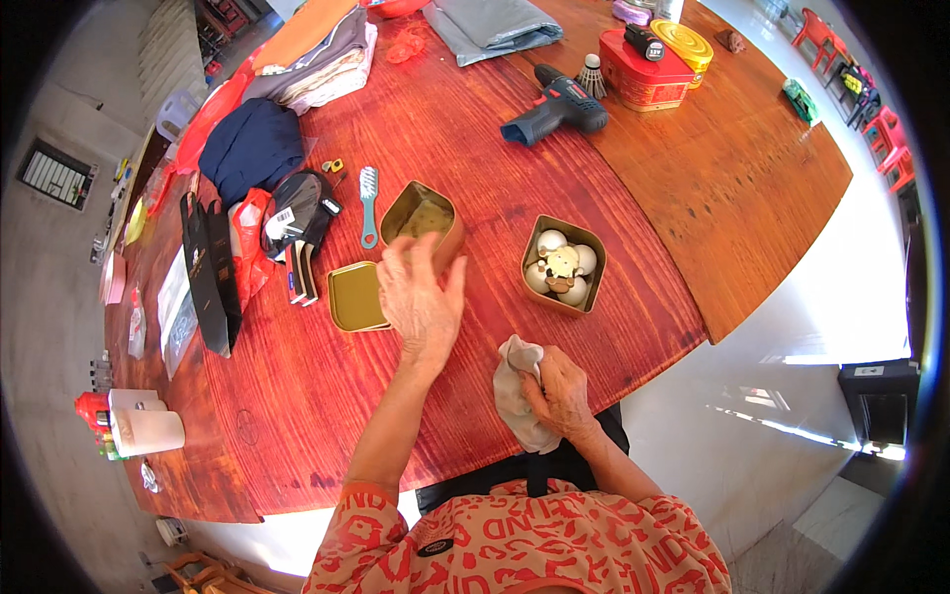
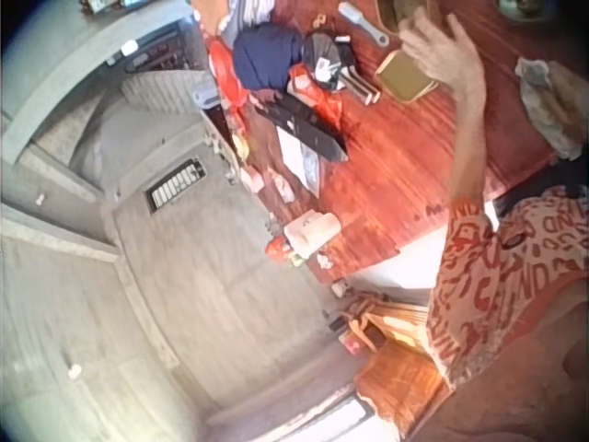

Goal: The person wipes the inside of a small metal tin with a cloth. They then pick up small figurines and white spherical objects from a container and wipe each one individually with the cloth before placing them back into the tin.

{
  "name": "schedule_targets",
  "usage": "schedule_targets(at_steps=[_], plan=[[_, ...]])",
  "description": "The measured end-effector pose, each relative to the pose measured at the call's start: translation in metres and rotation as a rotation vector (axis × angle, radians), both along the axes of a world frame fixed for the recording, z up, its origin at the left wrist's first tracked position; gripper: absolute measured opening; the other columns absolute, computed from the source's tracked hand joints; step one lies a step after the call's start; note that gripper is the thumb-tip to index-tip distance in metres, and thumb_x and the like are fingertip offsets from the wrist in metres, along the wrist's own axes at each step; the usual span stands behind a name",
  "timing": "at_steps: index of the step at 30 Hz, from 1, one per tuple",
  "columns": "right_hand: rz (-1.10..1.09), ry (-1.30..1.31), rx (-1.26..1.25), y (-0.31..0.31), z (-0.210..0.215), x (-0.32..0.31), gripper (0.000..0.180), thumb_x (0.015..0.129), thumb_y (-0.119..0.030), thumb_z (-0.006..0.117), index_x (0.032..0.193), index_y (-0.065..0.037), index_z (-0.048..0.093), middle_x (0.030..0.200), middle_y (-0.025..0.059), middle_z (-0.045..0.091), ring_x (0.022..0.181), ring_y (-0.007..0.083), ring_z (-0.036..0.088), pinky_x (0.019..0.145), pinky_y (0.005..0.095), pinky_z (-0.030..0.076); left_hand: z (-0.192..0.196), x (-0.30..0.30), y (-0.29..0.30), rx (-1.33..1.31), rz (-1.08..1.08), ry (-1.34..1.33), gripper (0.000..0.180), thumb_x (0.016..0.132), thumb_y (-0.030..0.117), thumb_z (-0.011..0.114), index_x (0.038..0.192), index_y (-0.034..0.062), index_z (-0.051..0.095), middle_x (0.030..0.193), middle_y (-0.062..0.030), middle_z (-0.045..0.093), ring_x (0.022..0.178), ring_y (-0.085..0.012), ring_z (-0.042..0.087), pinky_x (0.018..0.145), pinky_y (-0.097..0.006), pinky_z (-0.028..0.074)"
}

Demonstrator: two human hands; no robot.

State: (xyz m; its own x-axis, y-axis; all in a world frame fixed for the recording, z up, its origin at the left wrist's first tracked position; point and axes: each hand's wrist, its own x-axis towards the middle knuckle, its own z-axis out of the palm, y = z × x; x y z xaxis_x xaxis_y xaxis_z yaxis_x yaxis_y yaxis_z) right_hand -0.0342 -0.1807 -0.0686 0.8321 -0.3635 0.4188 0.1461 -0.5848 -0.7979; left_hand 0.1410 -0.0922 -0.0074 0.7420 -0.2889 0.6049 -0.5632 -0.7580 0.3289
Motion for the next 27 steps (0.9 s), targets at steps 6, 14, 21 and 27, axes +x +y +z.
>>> schedule_targets(at_steps=[6,14,21,27], plan=[[0.036,0.062,-0.029,-0.003,0.0,-0.002,0.024,0.074,-0.006,0.065,0.094,0.003,0.055,0.084,0.0176,0.057,0.072,0.0332,0.059,0.061,0.0393,0.048,0.016,-0.024,-0.057,0.3,-0.517,0.109,0.031,0.074,0.028,0.072,0.101,0.014,0.064,0.094,0.0005,0.053,0.087,-0.0215,0.047,0.072,-0.036,0.039],[0.032,0.02,-0.026,-0.003,0.0,0.0,0.022,0.075,-0.005,0.064,0.093,0.004,0.055,0.08,0.0164,0.054,0.069,0.0325,0.057,0.058,0.0389,0.047,0.005,-0.015,-0.078,0.309,-0.663,0.435,0.032,0.072,0.02,0.073,0.097,0.0093,0.056,0.095,-0.0042,0.051,0.09,-0.0245,0.045,0.077,-0.039,0.04],[0.021,0.022,-0.039,-0.001,-0.001,-0.002,0.022,0.075,-0.004,0.064,0.093,0.004,0.054,0.079,0.0164,0.054,0.068,0.032,0.056,0.058,0.0392,0.046,-0.004,-0.019,-0.075,-0.118,-0.663,0.69,0.031,0.072,0.009,0.075,0.09,0.0069,0.051,0.084,-0.0039,0.057,0.078,-0.0157,0.055,0.066,-0.033,0.046],[0.014,-0.059,0.06,0.0,-0.004,-0.002,0.022,0.075,0.0,0.062,0.095,0.002,0.056,0.078,0.0169,0.053,0.068,0.0338,0.057,0.058,0.0382,0.046,-0.006,-0.022,-0.051,-0.914,-0.731,1.144,0.024,0.084,0.007,0.067,0.105,-0.0001,0.057,0.096,-0.0075,0.064,0.079,-0.0105,0.06,0.063,-0.023,0.05]])
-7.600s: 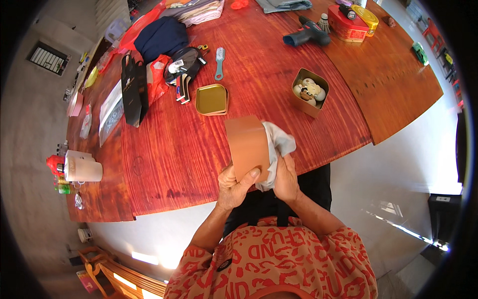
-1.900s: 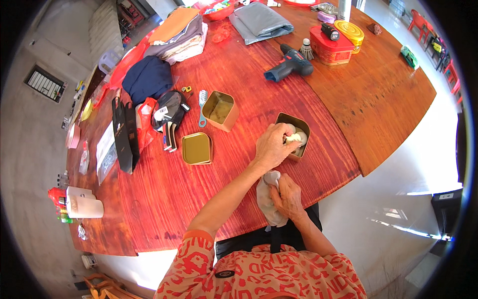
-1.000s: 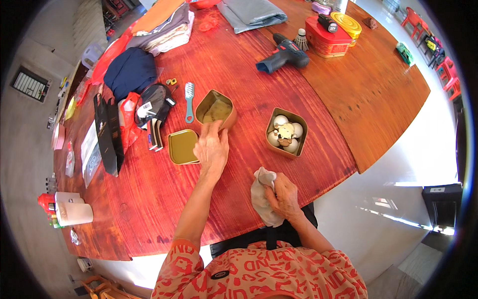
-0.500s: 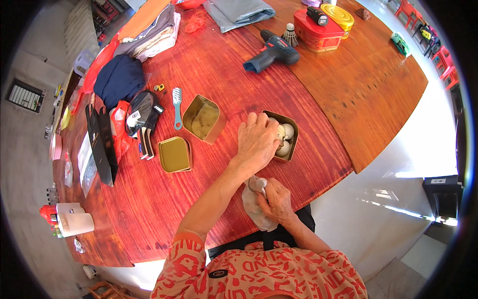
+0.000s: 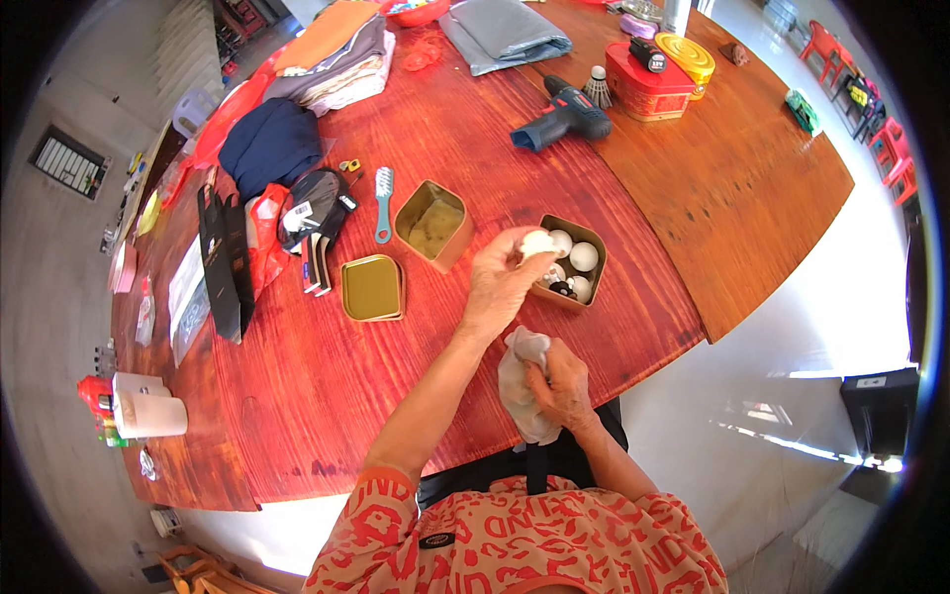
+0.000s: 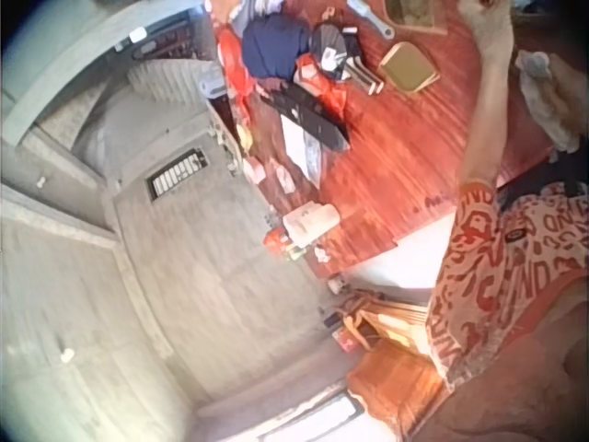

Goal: The person wipes the inside of a small metal tin with a cloth. They then pick up small figurines and white spherical objects from a container and wipe each one individually with the cloth before placing them back into the tin.

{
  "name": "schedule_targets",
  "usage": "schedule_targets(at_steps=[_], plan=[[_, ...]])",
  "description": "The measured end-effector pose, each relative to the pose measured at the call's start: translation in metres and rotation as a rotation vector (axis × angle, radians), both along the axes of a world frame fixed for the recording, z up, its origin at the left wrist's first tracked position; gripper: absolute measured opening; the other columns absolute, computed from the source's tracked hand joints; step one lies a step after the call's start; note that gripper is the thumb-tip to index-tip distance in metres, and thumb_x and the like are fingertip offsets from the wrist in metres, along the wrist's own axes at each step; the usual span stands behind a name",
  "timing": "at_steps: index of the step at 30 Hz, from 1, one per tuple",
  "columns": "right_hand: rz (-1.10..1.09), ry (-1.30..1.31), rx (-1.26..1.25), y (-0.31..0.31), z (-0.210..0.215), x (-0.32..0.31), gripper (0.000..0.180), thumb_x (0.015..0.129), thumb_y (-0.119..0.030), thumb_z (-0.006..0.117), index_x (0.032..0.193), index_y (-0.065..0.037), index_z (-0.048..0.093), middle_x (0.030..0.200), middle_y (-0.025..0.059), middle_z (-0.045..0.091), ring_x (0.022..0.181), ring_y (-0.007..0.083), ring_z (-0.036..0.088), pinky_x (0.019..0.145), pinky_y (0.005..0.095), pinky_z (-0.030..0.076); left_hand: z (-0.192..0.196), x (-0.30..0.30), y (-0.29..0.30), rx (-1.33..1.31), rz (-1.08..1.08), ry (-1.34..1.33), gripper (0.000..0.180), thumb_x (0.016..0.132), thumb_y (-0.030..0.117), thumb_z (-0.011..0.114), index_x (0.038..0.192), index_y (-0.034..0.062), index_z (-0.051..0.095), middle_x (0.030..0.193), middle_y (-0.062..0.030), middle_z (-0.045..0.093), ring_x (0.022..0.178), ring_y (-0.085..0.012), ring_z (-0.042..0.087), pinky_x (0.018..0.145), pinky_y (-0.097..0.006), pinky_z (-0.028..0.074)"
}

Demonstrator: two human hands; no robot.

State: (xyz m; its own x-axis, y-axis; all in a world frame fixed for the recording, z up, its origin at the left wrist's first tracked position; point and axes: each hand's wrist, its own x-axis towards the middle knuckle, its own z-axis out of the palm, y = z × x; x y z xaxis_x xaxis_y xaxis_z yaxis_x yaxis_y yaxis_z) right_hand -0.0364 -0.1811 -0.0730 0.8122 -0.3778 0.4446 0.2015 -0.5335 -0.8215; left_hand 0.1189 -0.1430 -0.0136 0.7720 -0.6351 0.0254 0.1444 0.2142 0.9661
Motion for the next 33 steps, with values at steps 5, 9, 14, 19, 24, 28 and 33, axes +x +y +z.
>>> schedule_targets(at_steps=[5,9,14,19,24,28,33], plan=[[-0.204,-0.079,0.483,-0.001,0.034,-0.009,0.025,0.082,0.002,0.056,0.107,0.002,0.056,0.092,0.0074,0.062,0.081,0.0145,0.06,0.071,0.0278,0.049,0.015,-0.026,0.055,-0.193,0.059,0.402,0.026,0.092,0.011,0.055,0.113,-0.0035,0.056,0.108,-0.0143,0.063,0.083,-0.0163,0.064,0.065,-0.025,0.053],[-0.283,-0.156,0.227,-0.002,0.072,-0.001,0.028,0.078,0.002,0.063,0.105,0.002,0.057,0.096,0.0123,0.059,0.082,0.0215,0.06,0.071,0.0305,0.049,0.023,-0.058,0.078,-0.298,0.144,0.501,0.031,0.094,0.013,0.054,0.121,-0.0025,0.054,0.112,-0.014,0.063,0.093,-0.0203,0.063,0.076,-0.031,0.053],[-0.039,-0.239,-0.231,0.035,0.084,0.023,0.041,0.068,0.0,0.065,0.109,0.0,0.06,0.103,0.0153,0.053,0.083,0.0303,0.059,0.069,0.0353,0.05,0.03,-0.091,0.09,-0.344,0.283,0.436,0.029,0.096,0.011,0.049,0.121,-0.0017,0.055,0.12,-0.014,0.059,0.107,-0.0206,0.059,0.092,-0.034,0.049],[-0.08,-0.203,-0.122,0.038,0.087,0.041,0.045,0.071,0.005,0.057,0.114,-0.007,0.061,0.087,0.0137,0.053,0.074,0.0279,0.059,0.061,0.0361,0.049,0.018,-0.105,0.108,-0.234,0.34,0.319,0.03,0.095,0.016,0.054,0.121,-0.0001,0.057,0.107,-0.0056,0.065,0.094,-0.0111,0.062,0.082,-0.025,0.051],[-0.059,-0.211,-0.151,0.046,0.082,0.038,0.05,0.073,0.004,0.057,0.119,-0.015,0.062,0.094,0.0129,0.052,0.076,0.0274,0.059,0.062,0.0348,0.05,0.017,-0.111,0.114,-0.274,0.386,0.35,0.029,0.095,0.011,0.051,0.121,0.0,0.057,0.11,-0.0078,0.064,0.095,-0.0129,0.062,0.083,-0.027,0.052],[0.069,-0.22,-0.311,0.048,0.082,0.017,0.053,0.07,-0.005,0.066,0.121,-0.017,0.06,0.105,0.014,0.049,0.085,0.0295,0.059,0.067,0.0364,0.051,0.025,-0.109,0.118,-0.371,0.357,0.39,0.029,0.095,0.007,0.049,0.122,-0.0013,0.056,0.113,-0.0104,0.062,0.096,-0.0158,0.062,0.086,-0.03,0.052],[0.199,0.073,-0.388,0.031,0.058,-0.013,0.054,0.066,-0.004,0.068,0.119,-0.014,0.057,0.096,0.0127,0.053,0.079,0.0297,0.061,0.066,0.0355,0.051,0.025,-0.104,0.122,-0.294,0.428,0.467,0.025,0.095,0.011,0.051,0.116,0.001,0.058,0.112,-0.0119,0.063,0.101,-0.0213,0.063,0.086,-0.032,0.054]])
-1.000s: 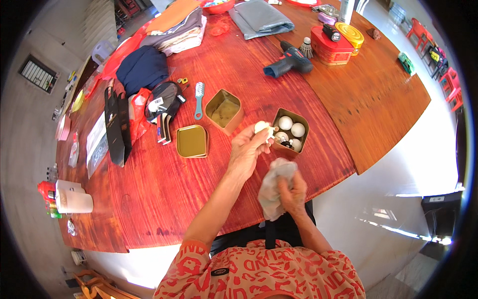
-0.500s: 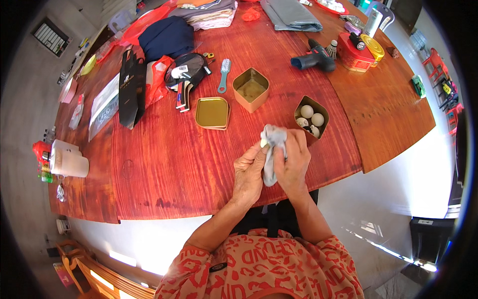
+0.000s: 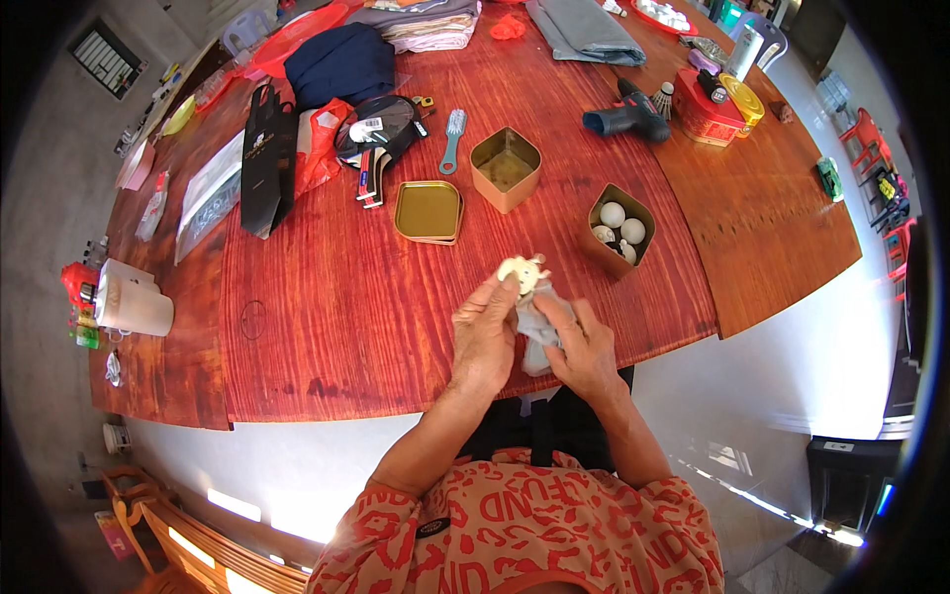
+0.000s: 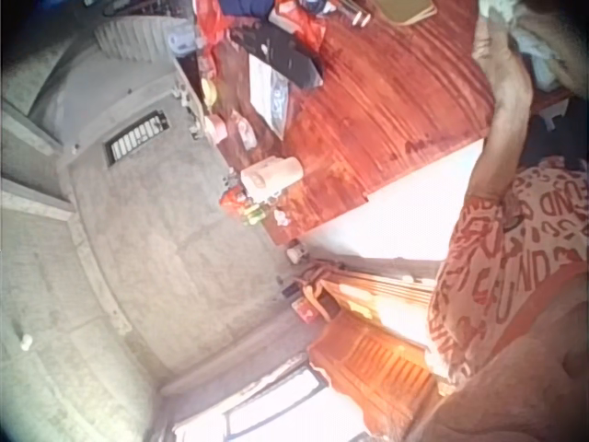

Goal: The person wipes the inside of a small metal tin with a cloth. They then pick up small figurines and white spherical objects from a container and wipe each one individually with the cloth before placing them back into the tin.

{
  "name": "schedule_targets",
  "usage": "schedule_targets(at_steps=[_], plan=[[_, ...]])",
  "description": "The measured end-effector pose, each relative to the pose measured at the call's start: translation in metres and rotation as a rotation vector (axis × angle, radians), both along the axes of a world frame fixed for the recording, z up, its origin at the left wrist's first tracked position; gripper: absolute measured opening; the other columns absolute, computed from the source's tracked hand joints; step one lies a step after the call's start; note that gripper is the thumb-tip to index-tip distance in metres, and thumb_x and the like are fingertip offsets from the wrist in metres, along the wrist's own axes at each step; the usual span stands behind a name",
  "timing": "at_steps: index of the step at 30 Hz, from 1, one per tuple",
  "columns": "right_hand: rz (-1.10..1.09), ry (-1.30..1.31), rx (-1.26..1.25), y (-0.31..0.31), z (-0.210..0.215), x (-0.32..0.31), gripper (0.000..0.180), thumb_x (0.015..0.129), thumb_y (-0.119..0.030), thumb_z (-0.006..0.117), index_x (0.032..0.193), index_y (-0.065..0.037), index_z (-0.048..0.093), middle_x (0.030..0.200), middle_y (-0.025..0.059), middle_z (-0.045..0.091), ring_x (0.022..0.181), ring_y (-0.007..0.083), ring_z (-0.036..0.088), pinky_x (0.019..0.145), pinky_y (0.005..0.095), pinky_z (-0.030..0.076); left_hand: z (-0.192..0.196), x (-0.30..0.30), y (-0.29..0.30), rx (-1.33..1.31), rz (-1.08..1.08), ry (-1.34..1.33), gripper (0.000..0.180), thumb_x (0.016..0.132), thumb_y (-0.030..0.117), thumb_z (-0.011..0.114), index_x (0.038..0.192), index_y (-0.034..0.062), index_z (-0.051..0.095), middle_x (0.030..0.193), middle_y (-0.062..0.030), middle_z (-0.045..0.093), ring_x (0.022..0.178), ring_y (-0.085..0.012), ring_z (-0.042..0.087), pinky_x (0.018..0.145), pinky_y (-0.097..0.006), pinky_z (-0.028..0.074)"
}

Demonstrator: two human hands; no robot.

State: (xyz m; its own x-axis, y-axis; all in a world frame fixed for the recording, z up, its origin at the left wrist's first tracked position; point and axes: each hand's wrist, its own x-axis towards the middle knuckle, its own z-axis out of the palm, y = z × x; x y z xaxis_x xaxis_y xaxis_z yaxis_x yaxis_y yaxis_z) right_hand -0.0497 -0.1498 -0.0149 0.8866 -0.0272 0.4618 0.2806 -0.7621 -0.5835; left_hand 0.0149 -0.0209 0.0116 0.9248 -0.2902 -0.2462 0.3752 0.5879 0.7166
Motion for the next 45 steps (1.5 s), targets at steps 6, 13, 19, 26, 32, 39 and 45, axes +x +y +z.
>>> schedule_targets(at_steps=[6,13,19,26,32,39,45], plan=[[-0.193,-0.079,0.209,-0.02,0.007,-0.01,0.039,0.072,0.0,0.062,0.11,0.001,0.056,0.098,0.0168,0.057,0.085,0.0335,0.06,0.072,0.0365,0.05,0.005,-0.001,0.009,0.041,0.034,-0.061,0.024,0.095,0.014,0.052,0.115,0.002,0.059,0.114,-0.013,0.062,0.103,-0.0247,0.063,0.084,-0.033,0.055],[-0.26,-0.443,0.177,0.021,0.029,0.031,0.047,0.069,0.007,0.055,0.113,-0.01,0.06,0.109,0.0187,0.05,0.097,0.0345,0.056,0.078,0.0397,0.051,-0.013,-0.023,-0.005,0.001,-0.021,-0.057,0.028,0.095,0.016,0.054,0.119,0.0022,0.058,0.111,-0.0075,0.063,0.099,-0.0153,0.061,0.086,-0.029,0.052],[-0.123,-0.277,0.078,0.034,0.019,0.016,0.054,0.068,0.001,0.068,0.119,-0.014,0.059,0.112,0.0157,0.045,0.095,0.0304,0.054,0.07,0.0365,0.052,-0.015,-0.022,0.004,-0.026,-0.006,-0.008,0.024,0.096,0.015,0.051,0.113,0.001,0.06,0.106,-0.0073,0.064,0.098,-0.016,0.061,0.086,-0.03,0.052],[-0.023,-0.136,-0.045,0.001,0.004,-0.009,0.04,0.072,-0.003,0.067,0.11,-0.015,0.066,0.104,0.0121,0.05,0.084,0.0273,0.058,0.064,0.034,0.051,-0.003,-0.021,0.007,0.038,-0.033,0.019,0.027,0.095,0.016,0.053,0.116,0.0015,0.059,0.11,-0.0092,0.064,0.1,-0.0161,0.061,0.089,-0.031,0.051],[-0.18,-0.285,0.118,0.009,0.032,-0.001,0.038,0.074,0.001,0.065,0.11,-0.012,0.066,0.101,0.0152,0.052,0.08,0.0278,0.061,0.062,0.0328,0.052,0.002,-0.024,0.006,0.065,-0.022,-0.027,0.029,0.095,0.017,0.053,0.119,0.0013,0.058,0.112,-0.0092,0.063,0.1,-0.0167,0.061,0.089,-0.031,0.05],[-0.034,-0.23,0.015,0.027,0.026,0.007,0.034,0.081,-0.007,0.064,0.114,-0.013,0.065,0.103,0.0131,0.051,0.078,0.025,0.059,0.058,0.0322,0.052,-0.007,-0.029,0.014,0.016,-0.051,-0.138,0.029,0.096,0.014,0.05,0.122,0.0002,0.056,0.114,-0.0088,0.062,0.101,-0.0168,0.06,0.09,-0.032,0.05],[-0.015,-0.145,-0.011,0.013,0.019,-0.004,0.033,0.081,-0.007,0.065,0.113,-0.012,0.065,0.097,0.0119,0.051,0.074,0.024,0.058,0.056,0.032,0.05,-0.012,-0.029,0.017,0.037,-0.104,-0.044,0.03,0.096,0.014,0.049,0.122,0.0003,0.055,0.115,-0.0097,0.061,0.103,-0.0168,0.06,0.088,-0.03,0.051]])
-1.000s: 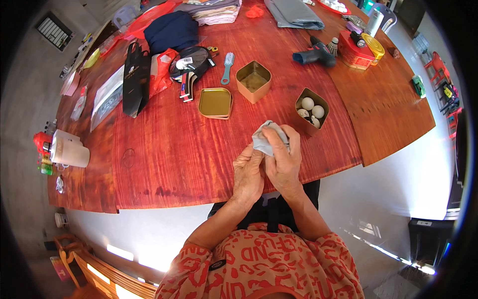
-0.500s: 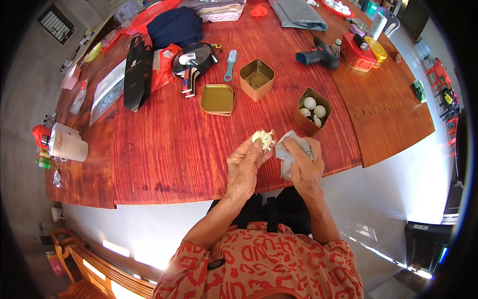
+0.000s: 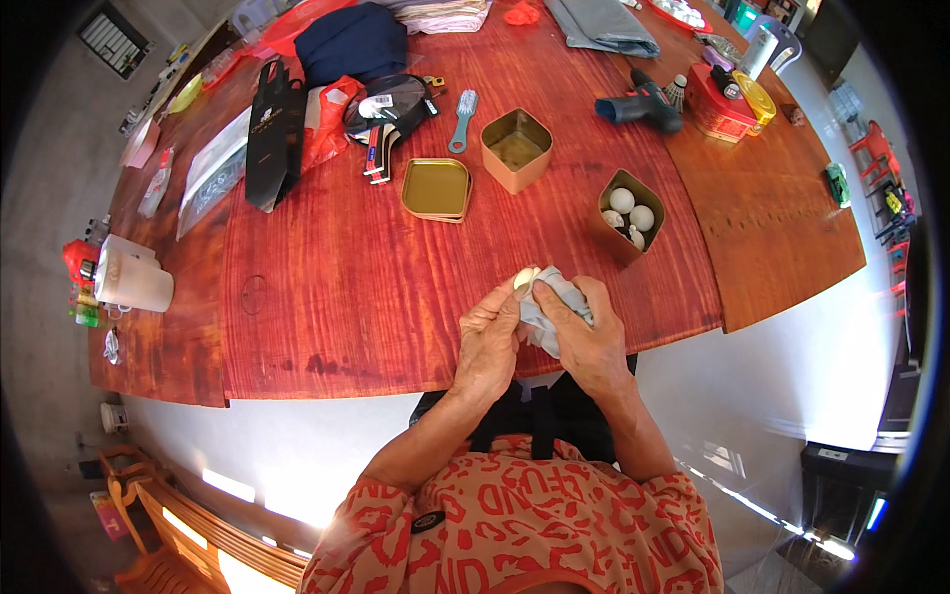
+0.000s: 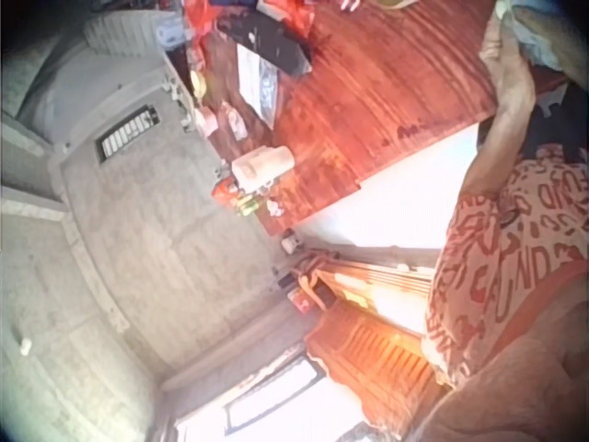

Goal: The person wipes the inside of a small metal tin with a cloth. They then pick up small figurines and white spherical objects from a container and wipe each one individually with the cloth before placing them back into the tin.

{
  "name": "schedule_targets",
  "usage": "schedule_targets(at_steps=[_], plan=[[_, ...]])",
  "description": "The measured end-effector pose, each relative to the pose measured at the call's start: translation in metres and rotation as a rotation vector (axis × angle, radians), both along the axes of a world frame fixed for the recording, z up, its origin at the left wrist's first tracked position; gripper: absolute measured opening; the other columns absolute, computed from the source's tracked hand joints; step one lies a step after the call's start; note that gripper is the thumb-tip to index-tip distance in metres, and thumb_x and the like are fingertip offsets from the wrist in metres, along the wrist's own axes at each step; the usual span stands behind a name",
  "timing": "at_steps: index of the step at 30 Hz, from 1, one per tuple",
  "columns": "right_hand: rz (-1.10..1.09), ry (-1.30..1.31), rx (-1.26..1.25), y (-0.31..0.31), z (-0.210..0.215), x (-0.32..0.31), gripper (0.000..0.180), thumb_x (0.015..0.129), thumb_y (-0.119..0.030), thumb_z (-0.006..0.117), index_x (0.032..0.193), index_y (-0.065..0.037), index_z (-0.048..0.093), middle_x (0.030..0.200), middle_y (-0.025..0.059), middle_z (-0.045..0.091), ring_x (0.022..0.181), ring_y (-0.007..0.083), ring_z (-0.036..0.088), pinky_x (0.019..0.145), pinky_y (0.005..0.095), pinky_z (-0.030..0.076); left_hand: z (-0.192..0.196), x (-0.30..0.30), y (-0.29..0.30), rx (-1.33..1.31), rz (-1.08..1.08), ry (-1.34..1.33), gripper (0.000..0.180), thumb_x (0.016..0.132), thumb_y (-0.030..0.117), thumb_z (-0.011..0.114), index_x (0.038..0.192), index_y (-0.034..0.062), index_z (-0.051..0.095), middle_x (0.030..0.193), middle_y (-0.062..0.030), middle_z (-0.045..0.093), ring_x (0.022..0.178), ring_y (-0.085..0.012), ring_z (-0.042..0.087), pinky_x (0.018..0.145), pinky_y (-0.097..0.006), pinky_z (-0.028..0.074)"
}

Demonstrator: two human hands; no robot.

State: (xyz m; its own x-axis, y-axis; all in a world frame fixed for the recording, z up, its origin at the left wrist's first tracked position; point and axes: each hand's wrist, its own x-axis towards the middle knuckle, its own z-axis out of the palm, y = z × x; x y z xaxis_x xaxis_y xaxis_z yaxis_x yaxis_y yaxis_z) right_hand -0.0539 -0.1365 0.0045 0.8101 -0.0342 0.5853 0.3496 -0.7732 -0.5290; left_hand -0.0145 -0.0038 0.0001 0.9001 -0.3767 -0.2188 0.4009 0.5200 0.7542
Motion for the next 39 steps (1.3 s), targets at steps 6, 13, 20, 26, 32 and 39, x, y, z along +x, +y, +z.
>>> schedule_targets(at_steps=[6,13,20,26,32,39], plan=[[-0.009,0.09,-0.014,-0.011,0.012,-0.008,0.035,0.078,-0.004,0.066,0.112,-0.011,0.065,0.095,0.0131,0.052,0.075,0.0258,0.059,0.059,0.0334,0.051,-0.002,0.002,-0.004,-0.049,0.007,0.039,0.03,0.096,0.016,0.052,0.122,0.0026,0.057,0.112,-0.0084,0.063,0.097,-0.0131,0.062,0.085,-0.027,0.053],[-0.063,-0.032,0.144,0.01,0.022,0.007,0.037,0.068,-0.007,0.074,0.105,-0.009,0.066,0.097,0.0131,0.053,0.079,0.0269,0.06,0.064,0.0335,0.051,0.011,0.008,-0.002,-0.235,0.04,0.161,0.027,0.096,0.013,0.049,0.118,-0.0022,0.056,0.11,-0.011,0.063,0.099,-0.0169,0.062,0.085,-0.03,0.055],[0.014,-0.147,0.11,0.0,0.002,0.017,0.031,0.068,-0.005,0.076,0.097,-0.008,0.065,0.097,0.0134,0.052,0.082,0.0285,0.059,0.064,0.0337,0.05,0.003,0.014,0.01,-0.092,-0.087,0.095,0.024,0.092,0.012,0.058,0.112,0.0004,0.061,0.106,-0.0103,0.065,0.093,-0.0188,0.064,0.078,-0.03,0.058],[-0.014,0.063,0.68,-0.016,0.0,0.017,0.044,0.08,0.004,0.063,0.121,-0.002,0.049,0.111,0.0099,0.057,0.094,0.013,0.057,0.075,0.0255,0.049,-0.007,0.023,0.026,-0.033,-0.108,0.113,0.024,0.09,0.009,0.059,0.11,-0.0029,0.06,0.102,-0.0156,0.066,0.082,-0.0228,0.068,0.068,-0.03,0.059],[-0.126,-0.017,0.324,-0.024,-0.046,0.025,0.029,0.077,0.002,0.063,0.105,-0.004,0.059,0.119,0.0113,0.051,0.1,0.0235,0.054,0.083,0.0355,0.046,-0.014,0.027,0.034,-0.02,0.102,0.23,0.023,0.09,0.009,0.057,0.108,-0.0053,0.056,0.099,-0.0165,0.065,0.084,-0.024,0.068,0.069,-0.029,0.06],[-0.097,0.11,-0.251,-0.017,-0.067,0.012,0.03,0.068,-0.012,0.071,0.097,-0.01,0.064,0.121,0.0129,0.051,0.109,0.0345,0.048,0.083,0.0404,0.044,-0.025,0.025,0.036,-0.044,0.075,0.24,0.021,0.09,0.007,0.057,0.107,-0.0039,0.056,0.102,-0.0163,0.064,0.09,-0.0251,0.067,0.073,-0.031,0.059]])
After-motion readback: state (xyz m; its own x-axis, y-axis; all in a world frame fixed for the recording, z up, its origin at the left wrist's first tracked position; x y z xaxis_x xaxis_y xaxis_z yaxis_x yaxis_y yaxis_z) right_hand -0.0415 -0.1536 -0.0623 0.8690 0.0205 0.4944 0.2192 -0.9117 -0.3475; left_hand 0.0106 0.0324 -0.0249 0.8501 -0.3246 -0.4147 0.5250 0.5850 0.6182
